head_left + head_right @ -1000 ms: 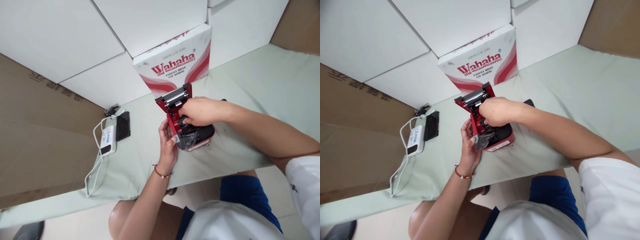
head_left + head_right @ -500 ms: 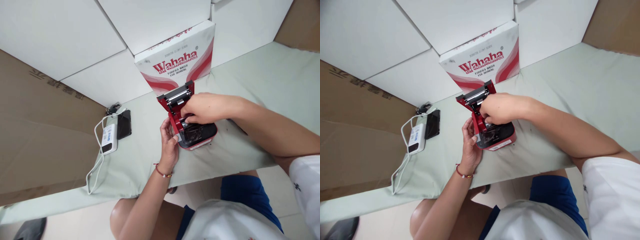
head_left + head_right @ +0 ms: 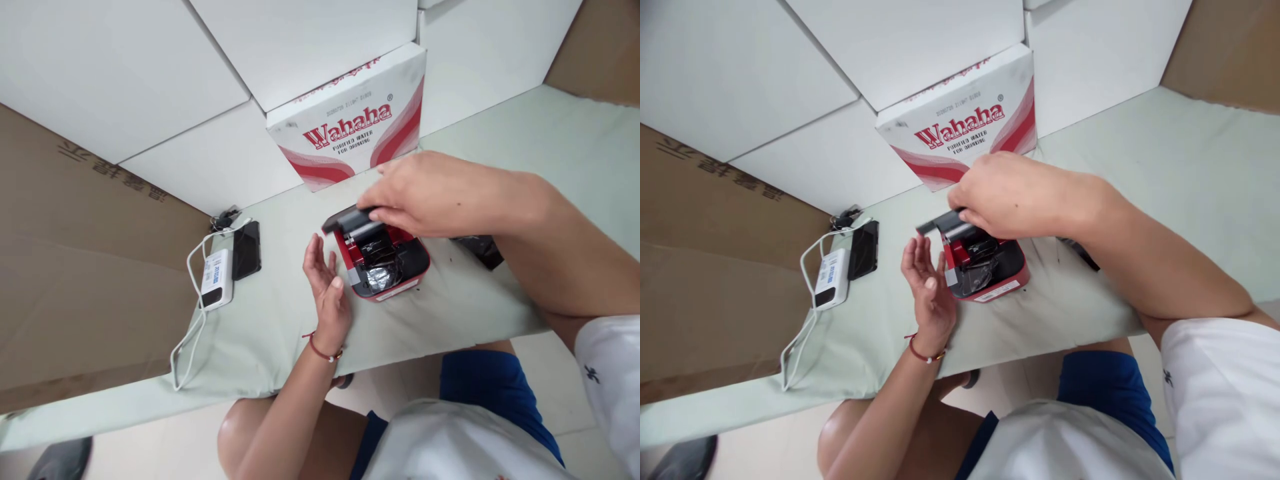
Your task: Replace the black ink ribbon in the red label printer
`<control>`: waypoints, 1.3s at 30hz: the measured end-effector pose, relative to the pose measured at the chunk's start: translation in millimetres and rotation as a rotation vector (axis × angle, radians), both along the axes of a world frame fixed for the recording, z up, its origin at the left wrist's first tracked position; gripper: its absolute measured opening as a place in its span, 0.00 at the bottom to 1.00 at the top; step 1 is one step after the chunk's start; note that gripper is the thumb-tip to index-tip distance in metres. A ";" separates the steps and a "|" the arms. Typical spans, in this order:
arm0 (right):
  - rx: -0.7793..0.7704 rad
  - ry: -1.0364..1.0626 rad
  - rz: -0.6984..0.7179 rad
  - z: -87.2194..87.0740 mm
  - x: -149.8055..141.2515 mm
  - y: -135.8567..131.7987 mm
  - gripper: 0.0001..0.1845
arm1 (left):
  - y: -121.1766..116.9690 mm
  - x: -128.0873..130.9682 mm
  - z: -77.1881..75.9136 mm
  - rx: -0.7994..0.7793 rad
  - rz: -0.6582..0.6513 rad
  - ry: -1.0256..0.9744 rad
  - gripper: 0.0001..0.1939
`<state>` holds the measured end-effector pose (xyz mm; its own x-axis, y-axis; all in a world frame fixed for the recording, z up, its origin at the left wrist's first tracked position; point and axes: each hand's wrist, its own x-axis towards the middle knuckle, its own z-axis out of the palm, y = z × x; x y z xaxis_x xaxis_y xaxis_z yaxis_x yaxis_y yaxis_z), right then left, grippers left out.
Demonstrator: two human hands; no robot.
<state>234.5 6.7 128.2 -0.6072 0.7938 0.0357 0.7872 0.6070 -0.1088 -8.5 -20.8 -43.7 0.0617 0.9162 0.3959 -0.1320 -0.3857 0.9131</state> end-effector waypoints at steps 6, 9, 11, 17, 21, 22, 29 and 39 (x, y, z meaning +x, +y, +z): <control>-0.210 -0.301 -0.001 8.2 -8.2 -19.9 0.13 | -3.1 -10.6 19.2 0.319 -0.048 0.413 0.27; -0.198 -0.297 0.021 5.8 -11.1 -14.1 0.13 | -4.4 -12.3 21.7 0.369 -0.080 0.524 0.23; -0.193 -0.250 0.067 7.1 -10.9 -9.1 0.12 | -4.9 -12.4 20.1 0.338 -0.079 0.488 0.22; -0.228 -0.114 0.025 12.5 -9.1 -7.7 0.14 | 2.7 -10.4 19.3 0.003 -0.106 0.101 0.32; -0.222 -0.134 0.021 8.5 -6.0 -13.5 0.13 | 9.6 -7.8 24.1 -0.093 -0.090 0.021 0.47; -0.243 -0.137 0.043 6.9 -4.7 -15.6 0.13 | 10.6 -7.7 24.7 -0.120 -0.098 0.015 0.49; -0.368 -0.205 0.306 1.0 -3.8 -31.5 0.10 | 8.9 -8.2 20.7 -0.322 -0.248 -0.104 0.57; -0.316 -0.126 0.381 2.6 -11.0 -22.2 0.07 | 4.8 -3.4 14.7 -0.376 -0.270 -0.118 0.52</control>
<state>223.5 -15.6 130.8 -0.8395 0.4755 -0.2629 0.5355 0.8060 -0.2522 -11.8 -16.0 -29.0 0.2924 0.9545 0.0582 -0.2928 0.0314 0.9556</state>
